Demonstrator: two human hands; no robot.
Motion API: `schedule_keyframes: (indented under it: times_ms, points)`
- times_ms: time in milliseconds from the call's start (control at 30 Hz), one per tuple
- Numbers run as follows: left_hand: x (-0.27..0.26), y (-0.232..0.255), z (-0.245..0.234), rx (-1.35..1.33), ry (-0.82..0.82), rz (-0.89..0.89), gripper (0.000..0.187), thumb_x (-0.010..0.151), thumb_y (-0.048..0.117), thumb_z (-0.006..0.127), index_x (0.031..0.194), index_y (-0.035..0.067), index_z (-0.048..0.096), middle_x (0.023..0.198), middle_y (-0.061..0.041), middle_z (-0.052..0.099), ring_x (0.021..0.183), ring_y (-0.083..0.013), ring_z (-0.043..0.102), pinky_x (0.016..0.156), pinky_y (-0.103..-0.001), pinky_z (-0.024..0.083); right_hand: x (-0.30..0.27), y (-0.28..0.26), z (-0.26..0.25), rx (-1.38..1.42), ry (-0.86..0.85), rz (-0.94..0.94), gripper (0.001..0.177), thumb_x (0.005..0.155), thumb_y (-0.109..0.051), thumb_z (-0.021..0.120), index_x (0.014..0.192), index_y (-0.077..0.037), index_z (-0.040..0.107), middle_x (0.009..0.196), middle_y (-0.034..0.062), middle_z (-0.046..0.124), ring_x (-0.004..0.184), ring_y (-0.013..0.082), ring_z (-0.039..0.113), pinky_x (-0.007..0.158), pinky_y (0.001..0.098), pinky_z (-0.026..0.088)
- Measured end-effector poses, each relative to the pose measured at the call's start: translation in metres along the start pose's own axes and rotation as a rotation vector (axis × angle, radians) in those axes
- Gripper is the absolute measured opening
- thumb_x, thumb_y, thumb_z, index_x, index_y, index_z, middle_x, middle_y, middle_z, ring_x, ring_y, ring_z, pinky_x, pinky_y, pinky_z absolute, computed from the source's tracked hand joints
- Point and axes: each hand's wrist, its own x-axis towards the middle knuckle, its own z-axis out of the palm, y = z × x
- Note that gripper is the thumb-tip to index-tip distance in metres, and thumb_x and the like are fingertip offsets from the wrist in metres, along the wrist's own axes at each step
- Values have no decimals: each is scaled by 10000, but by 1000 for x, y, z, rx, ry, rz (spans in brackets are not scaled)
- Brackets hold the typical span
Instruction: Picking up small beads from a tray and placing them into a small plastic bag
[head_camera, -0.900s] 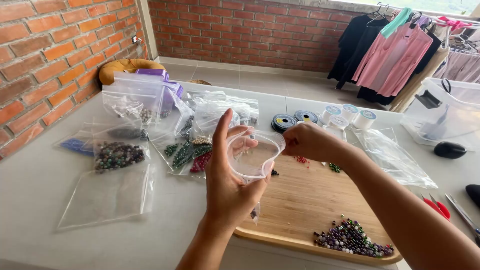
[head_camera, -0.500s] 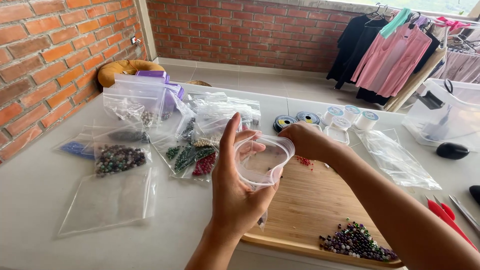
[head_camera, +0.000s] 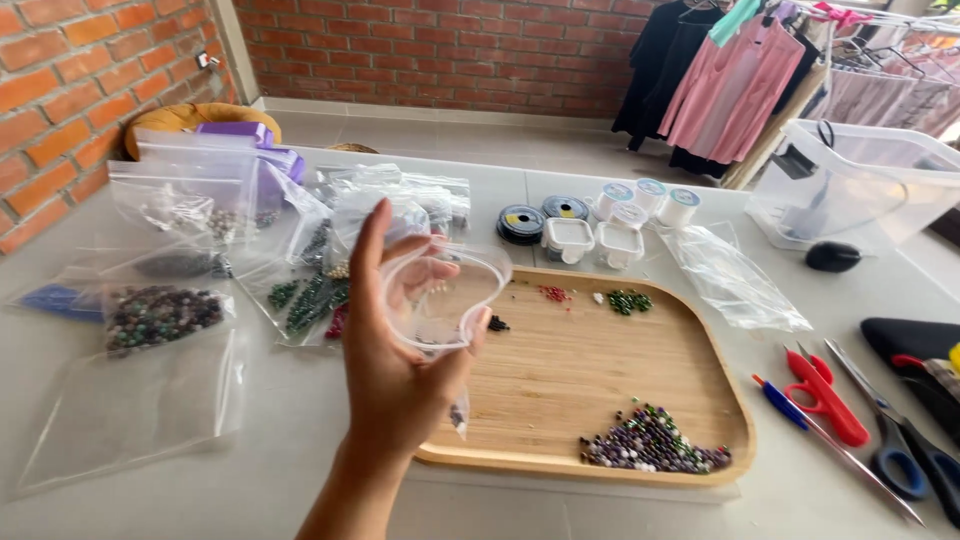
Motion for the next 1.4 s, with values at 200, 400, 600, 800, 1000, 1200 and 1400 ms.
schedule_keyframes:
  times_ms: [200,400,600,800,1000,1200,1400]
  points:
    - [0,-1,3,41,-14,48,896,808,-29,734,1569,103,278,1344,-144,563,1106,-209,680,1093,-352,557,-9,15,18,420,341,-422,124,909,-393,541,848,-347,639,840,-187,622,773,-30,610,668,207,525]
    - [-2,-5,2,26,-25,27,917,786,-18,739,1571,102,280,1341,-148,567,1049,-203,669,1089,-359,551,-8,18,14,798,727,-866,115,902,-252,669,819,-179,700,757,-60,677,628,83,625,570,249,530]
    - [-8,-10,8,205,-199,93,1046,681,116,760,1594,114,248,1349,-210,641,1106,-223,735,976,-387,586,74,15,12,844,787,-803,106,905,-230,735,866,-166,810,817,-58,760,592,100,644,554,251,507]
    - [-3,-12,2,180,-76,101,1032,675,-10,743,1583,95,265,1336,-169,606,1016,-190,697,1094,-374,552,121,-3,-9,617,946,-766,87,885,-221,753,923,-170,813,841,-53,763,608,119,681,534,309,529]
    - [-1,-10,1,146,-46,61,1010,697,2,745,1578,91,260,1348,-198,579,1060,-202,684,1079,-380,552,158,-35,-45,586,807,-783,188,889,-207,751,1051,-134,813,975,-11,792,774,151,748,747,315,625]
    - [1,-9,0,167,-33,120,964,766,81,779,1577,79,258,1305,-169,629,1145,-197,681,1069,-396,586,172,-41,-44,638,842,-846,79,895,-159,735,858,-144,803,777,-40,743,669,137,675,657,298,521]
    - [1,-7,-2,187,-34,107,979,716,70,724,1576,72,257,1310,-179,627,1093,-182,691,1056,-373,560,164,-51,-57,301,801,-731,207,1024,-189,558,832,-120,595,791,-14,664,608,186,597,565,379,515]
